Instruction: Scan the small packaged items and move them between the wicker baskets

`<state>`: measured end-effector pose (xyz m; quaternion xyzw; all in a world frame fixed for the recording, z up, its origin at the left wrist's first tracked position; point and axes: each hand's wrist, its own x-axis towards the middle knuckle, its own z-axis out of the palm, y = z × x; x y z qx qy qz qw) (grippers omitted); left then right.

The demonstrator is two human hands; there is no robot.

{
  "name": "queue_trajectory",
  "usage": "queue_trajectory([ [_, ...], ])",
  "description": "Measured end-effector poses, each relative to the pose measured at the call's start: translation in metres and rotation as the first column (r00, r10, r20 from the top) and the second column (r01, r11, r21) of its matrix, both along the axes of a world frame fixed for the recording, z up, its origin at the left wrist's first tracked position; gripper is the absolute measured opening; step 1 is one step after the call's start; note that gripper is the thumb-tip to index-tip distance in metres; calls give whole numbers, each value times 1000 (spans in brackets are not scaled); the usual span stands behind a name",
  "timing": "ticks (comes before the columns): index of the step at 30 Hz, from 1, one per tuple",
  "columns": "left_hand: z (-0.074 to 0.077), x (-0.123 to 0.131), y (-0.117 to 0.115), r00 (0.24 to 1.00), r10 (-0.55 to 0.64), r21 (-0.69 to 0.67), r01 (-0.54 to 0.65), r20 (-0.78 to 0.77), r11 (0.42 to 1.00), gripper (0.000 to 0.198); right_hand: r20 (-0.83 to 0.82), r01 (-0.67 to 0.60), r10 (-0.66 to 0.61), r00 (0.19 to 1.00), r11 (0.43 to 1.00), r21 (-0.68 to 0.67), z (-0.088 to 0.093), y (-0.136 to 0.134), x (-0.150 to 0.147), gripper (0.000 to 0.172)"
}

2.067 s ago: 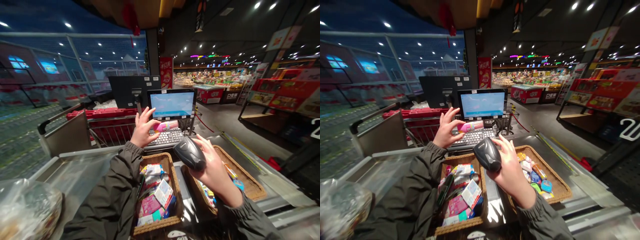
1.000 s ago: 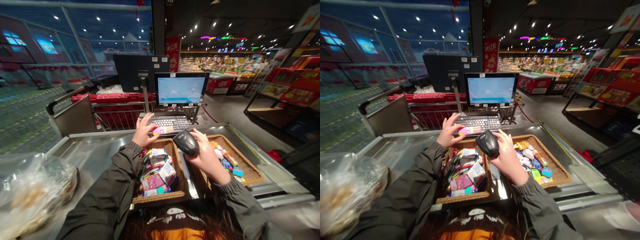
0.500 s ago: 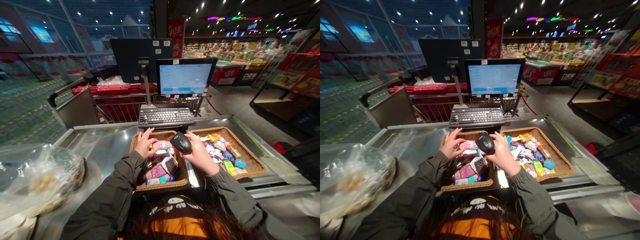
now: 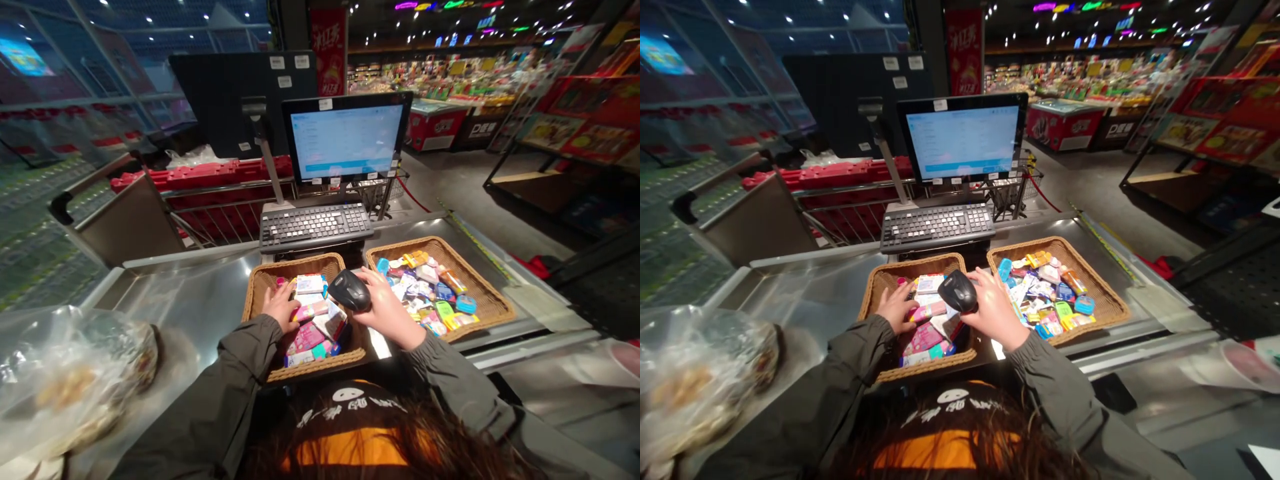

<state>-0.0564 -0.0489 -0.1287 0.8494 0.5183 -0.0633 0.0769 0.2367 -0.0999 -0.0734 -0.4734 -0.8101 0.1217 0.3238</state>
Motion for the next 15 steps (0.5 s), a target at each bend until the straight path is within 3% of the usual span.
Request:
queue_trajectory([
  [3,8,7,-1,998,-47,-8,47,-34,999,59,-25,41,-42,999,999,-7,2,-7,11,46],
  [6,24,29,3,991,-132,81,130,16,988,57,-78,128,-129,989,992,-13,5,-15,29,55],
  [11,47,100,25,961,-261,173,242,95,955,60,-140,326,-321,937,945,17,13,-26,78,67],
  [15,50,162,48,936,-330,162,309,122,937,61,-109,445,-435,894,890,99,22,-31,126,65],
])
